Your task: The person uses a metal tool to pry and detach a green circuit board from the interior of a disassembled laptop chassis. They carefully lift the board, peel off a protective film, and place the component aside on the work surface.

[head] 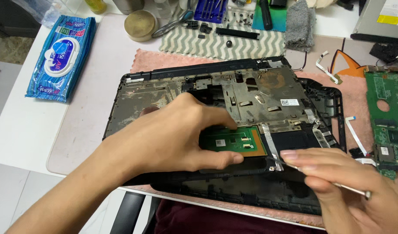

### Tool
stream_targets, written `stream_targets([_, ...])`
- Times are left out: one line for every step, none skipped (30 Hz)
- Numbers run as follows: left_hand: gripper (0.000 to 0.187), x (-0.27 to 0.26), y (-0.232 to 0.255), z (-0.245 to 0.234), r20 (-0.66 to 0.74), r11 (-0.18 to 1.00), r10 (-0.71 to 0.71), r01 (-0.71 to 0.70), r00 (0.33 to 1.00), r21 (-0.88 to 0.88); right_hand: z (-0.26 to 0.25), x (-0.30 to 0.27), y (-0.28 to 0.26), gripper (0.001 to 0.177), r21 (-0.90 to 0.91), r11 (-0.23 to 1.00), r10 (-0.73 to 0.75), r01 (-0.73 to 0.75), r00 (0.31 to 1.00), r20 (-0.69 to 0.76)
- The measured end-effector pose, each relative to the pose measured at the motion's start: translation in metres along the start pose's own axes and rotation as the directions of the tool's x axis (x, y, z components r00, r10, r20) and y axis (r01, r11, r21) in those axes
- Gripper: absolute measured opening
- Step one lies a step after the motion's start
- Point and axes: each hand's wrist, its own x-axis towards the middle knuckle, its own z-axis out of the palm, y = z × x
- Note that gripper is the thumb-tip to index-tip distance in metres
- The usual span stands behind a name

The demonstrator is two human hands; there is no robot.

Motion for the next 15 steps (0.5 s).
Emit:
stream_targets([0.053,0.002,-0.002,0.003,-0.043,0.998,-0.036,0.033,0.998,-0.057,0.000,-0.001,-0.001,0.012,0.016,0.999,0.047,-0.047,0.999,0.000])
stream_targets([0.053,0.003,0.002,0.001,-0.038,0.998,-0.033,0.030,0.999,-0.057,-0.002,0.003,-0.003,0.012,0.015,0.999,0.051,-0.051,0.999,-0.003])
stream_targets([0.065,0.004,0.006,0.000,0.072,0.965,-0.194,0.204,0.978,-0.167,-0.003,0.007,-0.004,0.013,-0.064,0.997,0.037,-0.035,0.999,0.040])
stream_targets([0.086,0.005,0.009,-0.002,0.199,0.891,-0.335,0.378,0.921,-0.252,-0.004,0.011,-0.005,0.015,-0.141,0.990,0.027,-0.015,0.996,0.085])
stream_targets([0.086,0.007,0.010,0.000,0.207,0.890,-0.334,0.380,0.919,-0.251,-0.005,0.009,-0.002,0.015,-0.139,0.990,0.035,-0.023,0.996,0.084])
stream_targets([0.096,0.010,0.010,0.002,0.307,0.831,-0.445,0.516,0.841,-0.210,-0.006,0.007,0.003,0.015,-0.156,0.988,0.026,-0.011,0.995,0.096])
stream_targets([0.108,0.012,0.010,0.004,0.400,0.755,-0.543,0.638,0.738,-0.152,-0.006,0.004,0.007,0.016,-0.172,0.985,0.020,-0.002,0.994,0.108])
stream_targets([0.108,0.013,0.010,0.008,0.411,0.754,-0.542,0.640,0.733,-0.147,-0.005,0.004,0.009,0.016,-0.170,0.985,0.032,-0.014,0.994,0.107])
stream_targets([0.100,0.015,0.010,0.012,0.416,0.738,-0.562,0.661,0.715,-0.137,-0.004,0.003,0.011,0.013,-0.162,0.986,-0.009,0.026,0.995,0.102])
stream_targets([0.093,0.017,0.010,0.016,0.421,0.722,-0.582,0.680,0.696,-0.127,-0.003,0.003,0.013,0.011,-0.154,0.986,-0.051,0.066,0.994,0.096])
stream_targets([0.093,0.020,0.019,0.015,0.432,0.722,-0.579,0.681,0.692,-0.122,0.000,-0.002,0.015,0.011,-0.154,0.987,-0.039,0.053,0.995,0.095])
stream_targets([0.090,0.024,0.027,0.013,0.433,0.673,-0.634,0.733,0.640,-0.099,0.003,-0.007,0.016,0.010,-0.086,0.996,0.017,-0.010,0.997,0.078])
stream_targets([0.088,0.027,0.036,0.013,0.430,0.618,-0.688,0.783,0.585,-0.076,0.006,-0.012,0.018,0.010,-0.014,0.997,0.071,-0.070,0.995,0.066])
stream_targets([0.088,0.027,0.036,0.017,0.438,0.617,-0.687,0.784,0.580,-0.071,0.009,-0.015,0.015,0.010,-0.013,0.997,0.081,-0.080,0.995,0.066])
stream_targets([0.082,0.027,0.036,0.021,0.411,0.591,-0.700,0.797,0.584,-0.125,0.013,-0.017,0.011,0.010,0.000,0.992,0.128,-0.128,0.991,0.044])
